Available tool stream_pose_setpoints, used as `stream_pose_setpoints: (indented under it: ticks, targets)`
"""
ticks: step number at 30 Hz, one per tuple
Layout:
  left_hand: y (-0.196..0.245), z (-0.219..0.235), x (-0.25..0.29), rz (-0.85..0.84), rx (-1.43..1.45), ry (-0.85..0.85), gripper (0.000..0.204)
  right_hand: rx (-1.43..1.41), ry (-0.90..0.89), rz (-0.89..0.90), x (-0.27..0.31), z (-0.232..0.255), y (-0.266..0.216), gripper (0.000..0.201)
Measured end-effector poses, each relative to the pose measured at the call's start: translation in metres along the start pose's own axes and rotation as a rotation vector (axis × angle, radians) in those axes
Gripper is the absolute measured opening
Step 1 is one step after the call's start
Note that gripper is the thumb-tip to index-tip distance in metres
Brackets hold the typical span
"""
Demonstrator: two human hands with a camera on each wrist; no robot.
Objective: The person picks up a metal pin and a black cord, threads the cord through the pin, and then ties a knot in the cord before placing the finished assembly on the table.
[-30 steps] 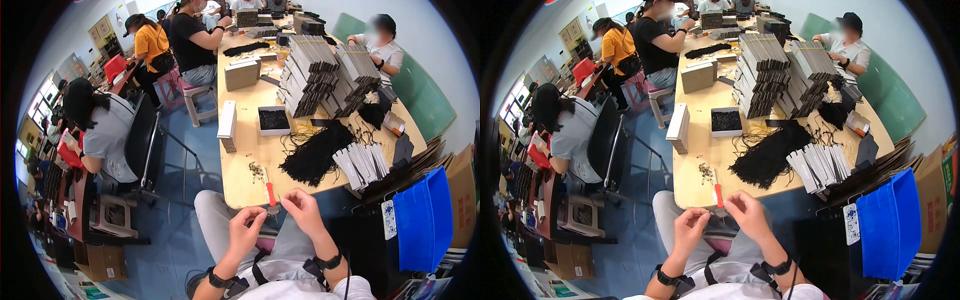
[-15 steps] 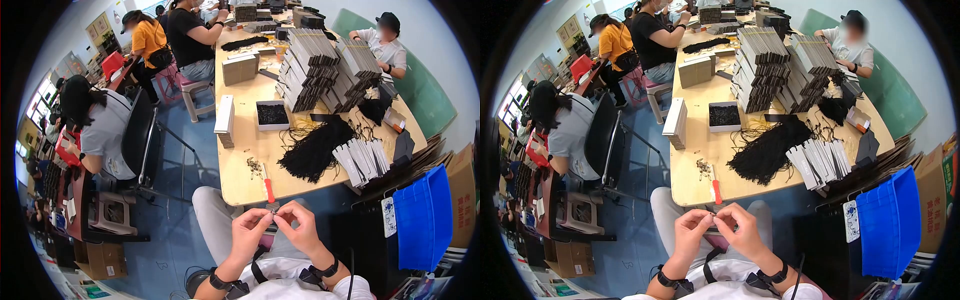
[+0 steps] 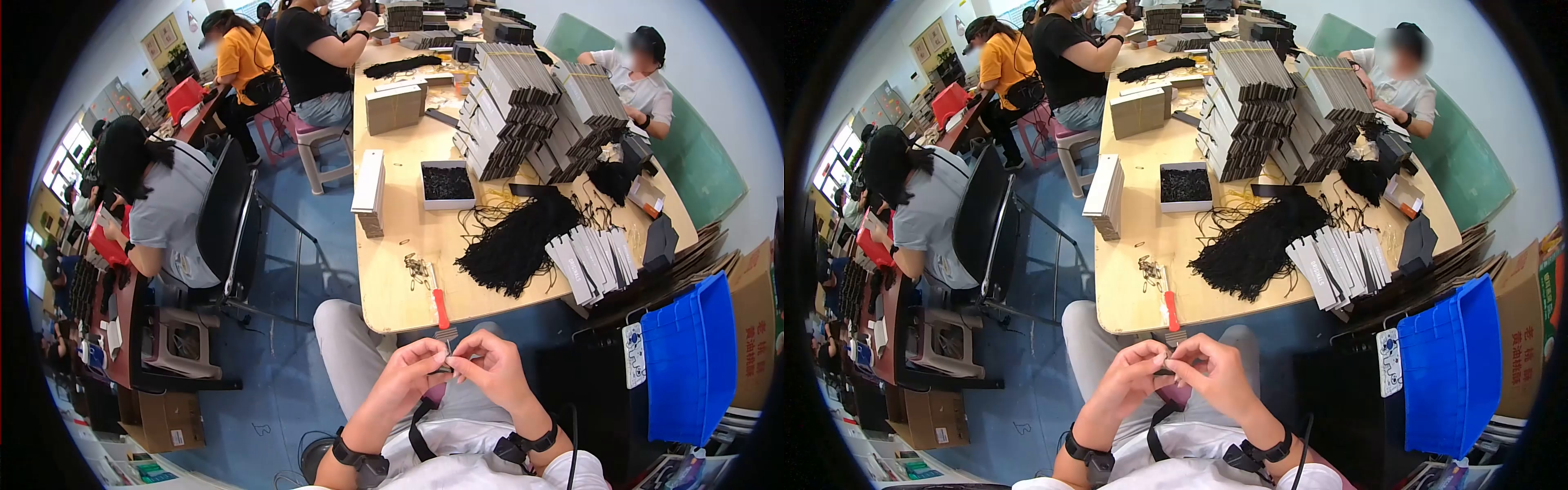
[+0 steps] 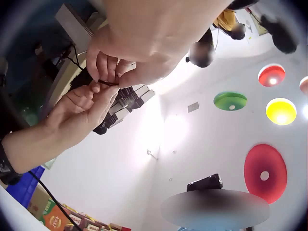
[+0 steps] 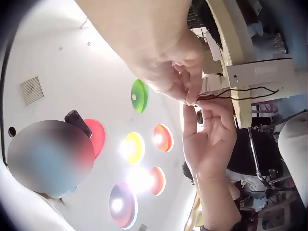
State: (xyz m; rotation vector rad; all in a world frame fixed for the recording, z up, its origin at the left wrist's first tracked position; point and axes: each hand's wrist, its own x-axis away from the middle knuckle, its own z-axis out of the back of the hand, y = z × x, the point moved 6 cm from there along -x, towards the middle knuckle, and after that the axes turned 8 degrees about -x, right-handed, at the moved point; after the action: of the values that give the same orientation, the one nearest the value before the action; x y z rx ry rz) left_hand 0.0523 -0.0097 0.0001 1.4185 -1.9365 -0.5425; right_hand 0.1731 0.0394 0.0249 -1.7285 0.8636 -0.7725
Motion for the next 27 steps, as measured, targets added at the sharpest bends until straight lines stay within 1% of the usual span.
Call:
stream_pose_setpoints:
  ticks: [1,3,4,5,6,7,8,9,10,11,12,14,15,17,19,21,23,24,26,27]
  targets:
    - [0.000,0.001,0.000,0.000,0.000,0.000,0.010,0.017,-0.015,0.034,0.001,-0.001,-0.002,0.014]
    - [-0.004,-0.002,0.000,0.064,0.106,-0.097,0.009,0.034,-0.028,0.066,0.002,-0.003,-0.005,0.014]
    - [-0.004,-0.004,0.000,0.064,0.107,-0.097,0.009,0.101,-0.016,0.101,0.002,-0.003,-0.006,0.014]
    - [-0.002,-0.005,0.001,0.025,0.039,-0.063,0.009,0.166,-0.003,0.136,0.003,-0.004,-0.009,0.014]
    - [0.001,-0.006,0.001,-0.015,-0.028,-0.029,0.010,0.166,-0.002,0.135,0.003,-0.005,-0.009,0.014]
    - [-0.002,-0.005,0.001,-0.015,-0.028,-0.028,0.010,0.208,0.017,0.180,0.004,-0.006,-0.013,0.014]
    - [-0.002,0.000,0.001,-0.070,-0.173,0.030,0.011,0.250,0.036,0.224,0.005,-0.006,-0.017,0.015]
    - [0.000,0.004,0.002,-0.125,-0.318,0.090,0.013,0.250,0.035,0.224,0.005,-0.006,-0.019,0.015]
    - [0.001,0.002,0.004,-0.125,-0.318,0.091,0.013,0.321,0.012,0.283,0.006,-0.007,-0.025,0.015]
    - [0.007,-0.003,0.007,-0.159,-0.406,0.118,0.013,0.392,-0.011,0.343,0.008,-0.007,-0.030,0.015]
    - [0.012,-0.006,0.010,-0.193,-0.494,0.145,0.014,0.392,-0.011,0.343,0.007,-0.004,-0.030,0.015]
    - [0.014,-0.010,0.011,-0.207,-0.507,0.154,0.014,0.471,-0.089,0.415,0.007,-0.004,-0.030,0.014]
    - [0.015,-0.011,0.011,-0.222,-0.520,0.163,0.013,0.470,-0.090,0.415,0.007,-0.003,-0.030,0.014]
    - [0.015,-0.010,0.012,-0.232,-0.528,0.171,0.012,0.395,-0.094,0.324,0.005,-0.001,-0.026,0.013]
    - [0.014,-0.010,0.011,-0.243,-0.537,0.181,0.011,0.355,-0.113,0.306,0.003,0.000,-0.025,0.011]
    - [0.019,-0.012,0.012,-0.367,-0.560,0.189,0.010,0.314,-0.133,0.286,0.002,0.000,-0.023,0.010]
    - [0.019,-0.015,0.013,-0.394,-0.573,0.190,0.010,0.202,-0.140,0.239,0.003,0.001,-0.017,0.009]
    - [0.020,-0.017,0.013,-0.422,-0.586,0.190,0.009,0.202,-0.139,0.239,0.004,0.002,-0.016,0.009]
    - [0.012,-0.014,0.012,-0.410,-0.547,0.185,0.010,-0.001,-0.111,0.122,0.005,0.004,-0.007,0.010]
    - [0.009,-0.013,0.011,-0.400,-0.508,0.181,0.010,-0.002,-0.111,0.122,0.005,0.004,-0.004,0.010]
